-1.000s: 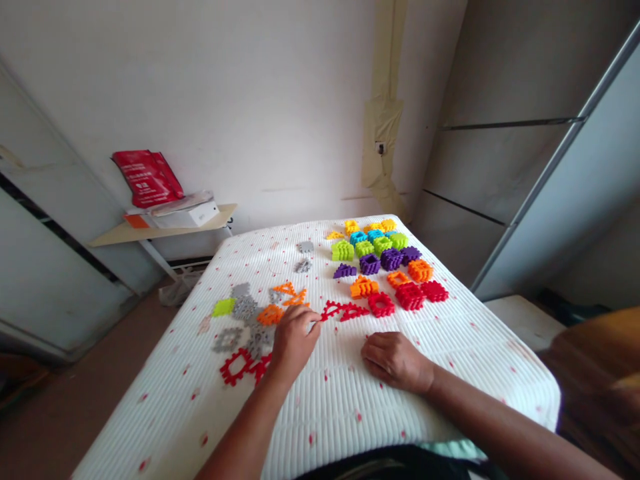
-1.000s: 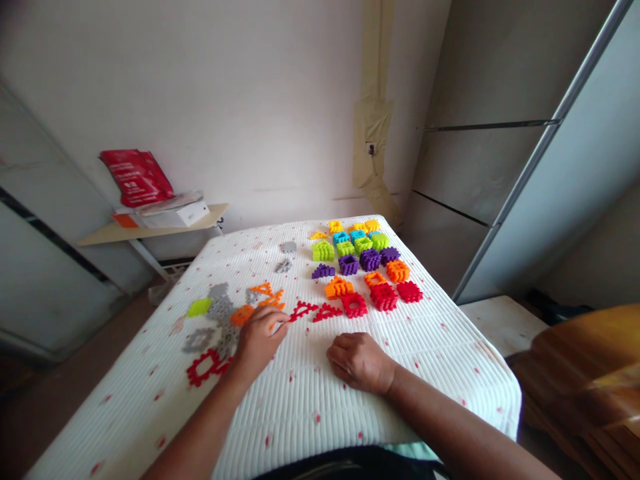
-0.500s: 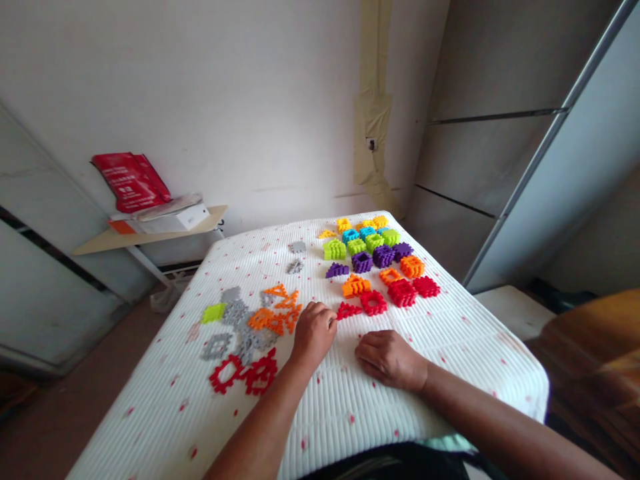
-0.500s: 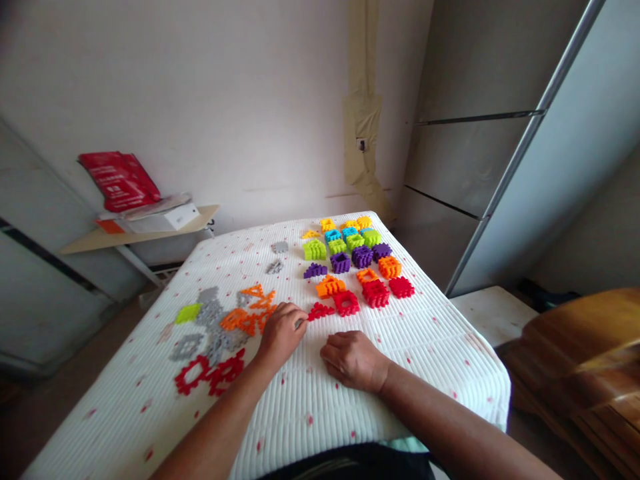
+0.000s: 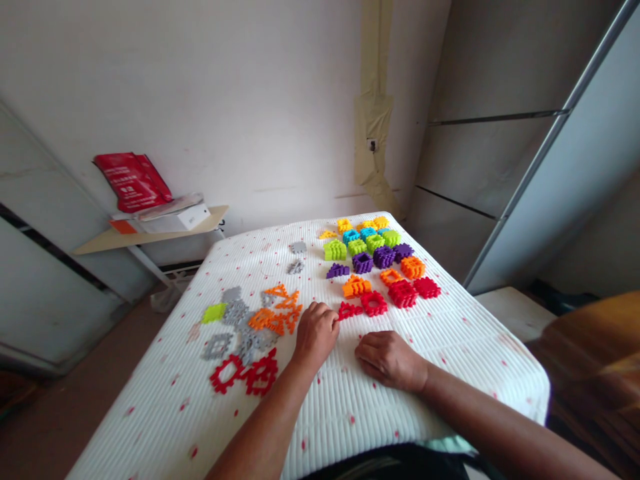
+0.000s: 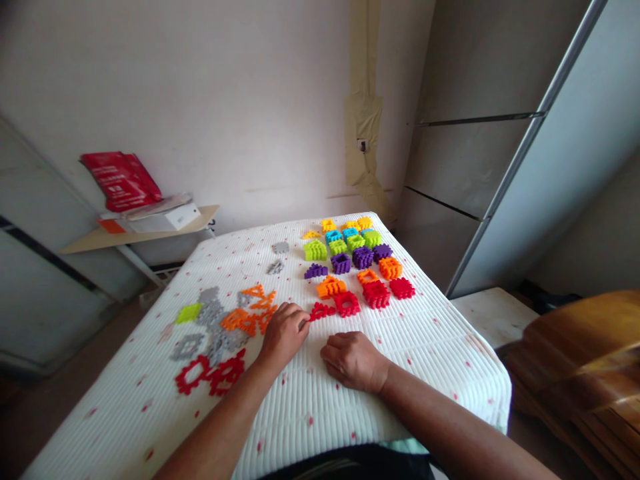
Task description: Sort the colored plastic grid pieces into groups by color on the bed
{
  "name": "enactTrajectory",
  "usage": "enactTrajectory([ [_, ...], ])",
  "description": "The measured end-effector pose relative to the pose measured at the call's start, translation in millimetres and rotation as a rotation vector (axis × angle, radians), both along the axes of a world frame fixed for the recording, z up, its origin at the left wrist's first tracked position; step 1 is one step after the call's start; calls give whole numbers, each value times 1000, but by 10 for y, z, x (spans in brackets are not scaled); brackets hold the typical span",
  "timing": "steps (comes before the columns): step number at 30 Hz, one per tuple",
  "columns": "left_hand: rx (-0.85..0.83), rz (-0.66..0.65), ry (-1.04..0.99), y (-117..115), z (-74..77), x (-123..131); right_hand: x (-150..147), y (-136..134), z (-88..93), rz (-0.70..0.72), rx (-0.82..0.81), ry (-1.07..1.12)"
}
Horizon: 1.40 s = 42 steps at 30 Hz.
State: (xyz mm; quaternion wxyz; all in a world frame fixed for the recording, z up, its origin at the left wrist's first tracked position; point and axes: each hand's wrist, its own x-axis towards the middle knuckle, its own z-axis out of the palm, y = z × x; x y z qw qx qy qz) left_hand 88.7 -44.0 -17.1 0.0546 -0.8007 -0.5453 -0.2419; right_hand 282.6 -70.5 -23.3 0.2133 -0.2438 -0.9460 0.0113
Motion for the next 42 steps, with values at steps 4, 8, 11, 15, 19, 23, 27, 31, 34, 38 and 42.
enactTrajectory([
  [4, 1, -4, 0, -4, 10, -3, -1, 0, -9, -2, -4, 6],
  [8, -1, 10, -1, -6, 6, -6, -10, 2, -2, -2, -1, 10],
  [11, -7, 32, 12, -11, 3, -5, -9, 8, -8, 1, -5, 7],
  [15, -7, 29, 22, -15, 1, -6, 1, 13, -32, -4, -19, -1],
  [19, 9, 28, 33, -13, -2, -10, 5, 10, -42, -15, -19, -11],
  [23, 23, 27, 48, -14, -1, -9, 0, 9, -32, -5, -24, -7],
  [27, 28, 32, 52, -23, 14, -4, -2, 8, -25, -11, -28, -3],
  [31, 33, 43, 53, -35, 21, 2, 1, 1, -24, -17, -38, -7],
  [34, 35, 47, 60, -37, 13, 1, -3, -6, -12, -11, -36, 1],
  [38, 35, 47, 66, -32, -1, -2, -8, -9, 12, -8, -31, 7],
  [42, 33, 58, 78, -28, 1, 1, -6, -6, 21, -12, -31, -1],
])
